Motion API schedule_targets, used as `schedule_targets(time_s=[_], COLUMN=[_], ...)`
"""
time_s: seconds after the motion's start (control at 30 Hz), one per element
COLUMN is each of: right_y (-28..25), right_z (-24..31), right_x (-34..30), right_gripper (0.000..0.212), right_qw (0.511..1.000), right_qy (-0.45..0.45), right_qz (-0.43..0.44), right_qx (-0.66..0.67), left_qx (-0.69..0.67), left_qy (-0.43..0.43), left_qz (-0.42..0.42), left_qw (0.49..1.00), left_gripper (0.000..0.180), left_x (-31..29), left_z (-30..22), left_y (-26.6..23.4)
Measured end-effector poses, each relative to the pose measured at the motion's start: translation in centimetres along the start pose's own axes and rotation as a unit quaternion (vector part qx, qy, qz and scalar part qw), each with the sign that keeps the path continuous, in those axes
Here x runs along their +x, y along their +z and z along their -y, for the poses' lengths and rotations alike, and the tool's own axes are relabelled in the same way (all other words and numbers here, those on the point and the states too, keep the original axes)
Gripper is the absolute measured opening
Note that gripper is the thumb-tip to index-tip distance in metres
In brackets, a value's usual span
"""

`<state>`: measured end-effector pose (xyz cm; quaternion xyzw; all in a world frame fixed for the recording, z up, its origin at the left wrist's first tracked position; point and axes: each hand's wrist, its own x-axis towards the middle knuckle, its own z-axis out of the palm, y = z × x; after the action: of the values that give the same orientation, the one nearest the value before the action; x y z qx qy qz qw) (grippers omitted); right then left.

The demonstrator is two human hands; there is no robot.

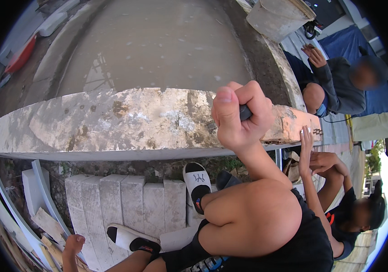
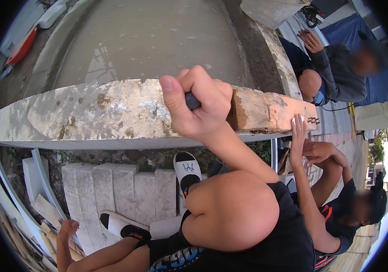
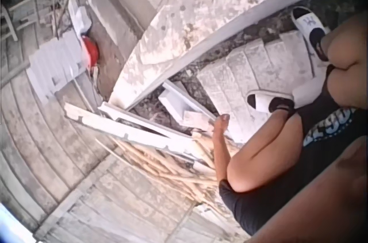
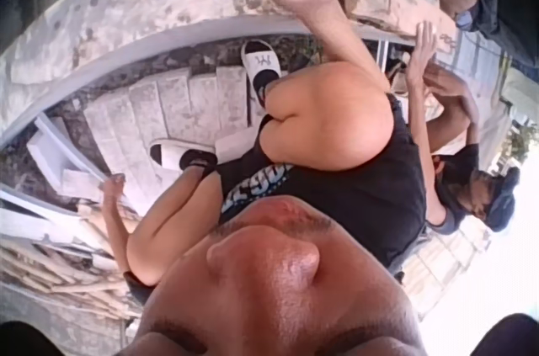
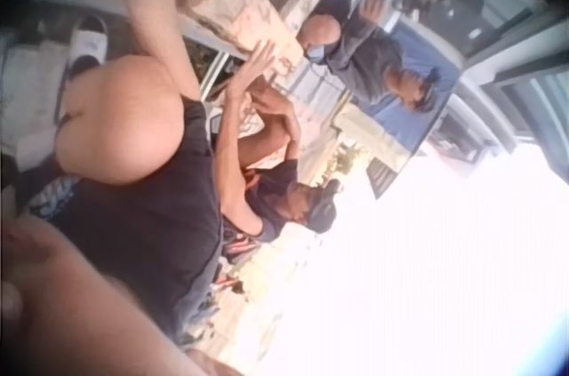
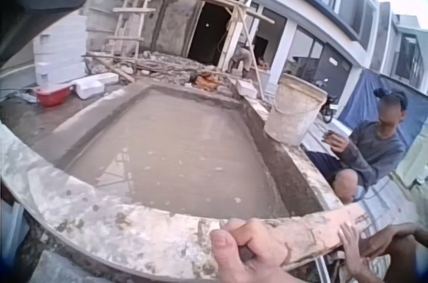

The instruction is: The person uses a scraping tool to clean the surface of a concrete ledge, moving the tool back and forth to remove residue.

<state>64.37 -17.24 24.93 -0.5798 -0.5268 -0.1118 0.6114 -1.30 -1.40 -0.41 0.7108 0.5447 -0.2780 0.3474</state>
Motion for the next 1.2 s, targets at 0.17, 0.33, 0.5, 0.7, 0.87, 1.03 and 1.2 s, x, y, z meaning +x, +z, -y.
schedule_targets(time_s=[0.17,0.33,0.5,0.7,0.87,1.03,1.2], right_y=[-2.3,-2.1,0.3,-2.4,0.3,-1.7,-0.7], right_z=[-1.4,-1.1,-0.5,-2.0,0.1,-1.4,-0.9], right_x=[1.9,1.9,0.1,2.4,0.3,2.0,0.5], right_gripper=[0.035,0.034,0.036,0.035,0.034,0.035,0.036], right_qw=[0.987,0.953,0.997,0.931,0.997,0.960,0.990], right_qy=[0.073,0.174,-0.073,0.199,-0.068,0.154,0.068], right_qz=[-0.102,-0.164,0.002,-0.196,0.021,-0.108,-0.083], right_qx=[0.098,0.184,-0.029,0.236,0.022,0.208,0.090], left_qx=[0.075,-0.092,0.048,-0.026,0.053,-0.016,-0.019], left_qy=[0.038,-0.019,0.001,-0.022,-0.016,-0.001,-0.033], left_qz=[0.011,-0.031,0.015,-0.017,0.026,-0.024,0.002], left_qw=[0.996,0.995,0.999,0.999,0.998,1.000,0.999], left_gripper=[0.023,0.022,0.024,0.022,0.024,0.021,0.020], left_x=[0.2,0.3,-0.3,0.1,0.2,0.4,0.2], left_z=[-1.1,-0.9,-0.3,0.1,0.6,0.0,-0.2], left_y=[-0.5,-0.1,-0.1,0.1,-0.4,-0.6,-0.6])
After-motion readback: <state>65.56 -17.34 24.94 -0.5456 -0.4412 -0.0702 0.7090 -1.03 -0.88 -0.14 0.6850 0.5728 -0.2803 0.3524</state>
